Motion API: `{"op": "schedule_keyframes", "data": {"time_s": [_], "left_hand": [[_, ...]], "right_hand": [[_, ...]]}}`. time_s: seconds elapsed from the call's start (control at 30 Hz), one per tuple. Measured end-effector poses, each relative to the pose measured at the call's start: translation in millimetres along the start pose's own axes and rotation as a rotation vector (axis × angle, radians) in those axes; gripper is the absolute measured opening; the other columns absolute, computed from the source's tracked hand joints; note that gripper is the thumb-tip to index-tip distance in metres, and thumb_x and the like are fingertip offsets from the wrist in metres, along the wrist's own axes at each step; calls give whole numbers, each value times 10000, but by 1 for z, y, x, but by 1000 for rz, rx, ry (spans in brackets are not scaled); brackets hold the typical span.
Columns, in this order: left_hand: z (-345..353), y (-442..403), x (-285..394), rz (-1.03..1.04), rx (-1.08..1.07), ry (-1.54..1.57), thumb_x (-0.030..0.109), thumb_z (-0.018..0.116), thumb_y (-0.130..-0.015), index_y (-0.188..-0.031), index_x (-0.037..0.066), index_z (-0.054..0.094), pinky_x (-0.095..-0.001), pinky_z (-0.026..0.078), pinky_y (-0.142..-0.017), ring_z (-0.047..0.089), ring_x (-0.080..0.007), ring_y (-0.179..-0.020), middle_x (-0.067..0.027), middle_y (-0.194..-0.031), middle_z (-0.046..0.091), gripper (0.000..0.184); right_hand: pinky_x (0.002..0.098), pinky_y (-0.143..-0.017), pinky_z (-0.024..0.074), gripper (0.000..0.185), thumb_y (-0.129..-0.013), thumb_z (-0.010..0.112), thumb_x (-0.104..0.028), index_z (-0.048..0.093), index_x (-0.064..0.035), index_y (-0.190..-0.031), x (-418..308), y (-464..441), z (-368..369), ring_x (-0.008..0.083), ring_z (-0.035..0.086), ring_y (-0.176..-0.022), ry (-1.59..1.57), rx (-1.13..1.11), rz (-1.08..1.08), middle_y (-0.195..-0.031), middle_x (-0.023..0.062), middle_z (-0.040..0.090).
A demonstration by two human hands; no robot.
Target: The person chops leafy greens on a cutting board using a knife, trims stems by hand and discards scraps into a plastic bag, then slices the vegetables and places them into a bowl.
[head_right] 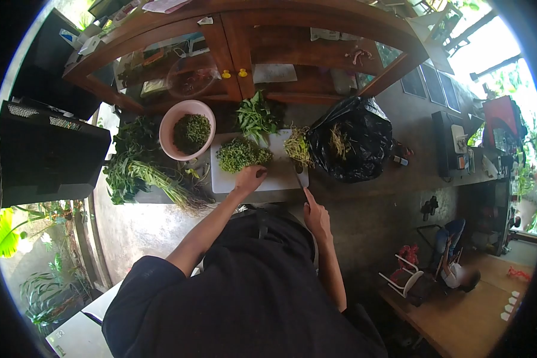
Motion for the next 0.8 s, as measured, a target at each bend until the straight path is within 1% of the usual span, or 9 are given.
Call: {"op": "schedule_keyframes", "data": {"time_s": [0.13,0.2,0.23,0.3,0.43,0.53,0.6,0.7,0.8], "left_hand": [[-2,3,1,-12,0,-8,219,653,-814,-971,99,727,-413,542,-751,676,-316,-827,-122,-904,708,211],[-3,2,1,-10,0,-14,222,650,-817,-970,101,727,-415,541,-753,675,-318,-829,-121,-905,708,210],[-2,3,1,-9,-1,-20,226,648,-819,-969,103,728,-417,541,-755,675,-320,-831,-120,-907,708,210],[-2,3,0,-5,3,-17,227,645,-822,-969,104,728,-419,541,-757,675,-321,-833,-119,-910,709,209],[0,4,-6,0,9,13,222,643,-829,-968,101,728,-421,540,-762,677,-321,-835,-118,-914,711,202],[1,5,-10,18,21,35,218,644,-833,-968,99,728,-418,541,-759,679,-316,-831,-120,-910,711,198],[1,5,-10,10,13,17,216,646,-834,-967,99,729,-416,541,-758,680,-314,-829,-120,-907,711,196],[0,6,-10,5,13,10,215,649,-834,-967,101,730,-411,542,-754,681,-309,-824,-118,-900,712,194],[1,6,-12,7,30,9,217,654,-831,-969,103,731,-404,543,-748,682,-303,-818,-112,-888,714,195]], "right_hand": [[558,-753,481,533,-906,501,-157,426,-251,-1426,2,4,-5,461,625,-832,0,7,36,-858,257,658],[555,-734,481,536,-900,508,-152,433,-246,-1422,-2,7,-5,464,623,-811,-63,22,-49,-851,264,652],[555,-734,481,536,-900,508,-152,433,-246,-1422,-2,9,-5,464,623,-811,-63,21,-49,-851,264,652],[515,-668,465,542,-895,509,-132,441,-214,-1427,-5,15,-2,451,612,-733,-79,-51,-79,-755,257,617],[504,-655,463,551,-887,507,-121,446,-216,-1426,6,21,3,444,615,-721,-62,-79,-57,-733,252,612],[505,-647,462,560,-882,504,-110,445,-219,-1427,9,23,0,442,616,-710,-91,-20,-82,-729,252,609],[528,-644,462,547,-879,526,-116,465,-224,-1412,13,22,-4,445,613,-703,-84,19,-32,-729,253,616],[506,-642,461,550,-892,502,-110,443,-221,-1428,13,22,-5,441,618,-711,-94,57,-52,-734,255,611],[520,-641,461,530,-900,513,-106,464,-224,-1415,7,23,-7,444,616,-709,-90,53,-46,-732,245,619]]}}
Point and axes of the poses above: each hand's wrist, its own y-axis away from the middle knuckle, its own z-axis out of the palm, x = y × z, the point moved 5 cm from there along -y, towards the middle knuckle
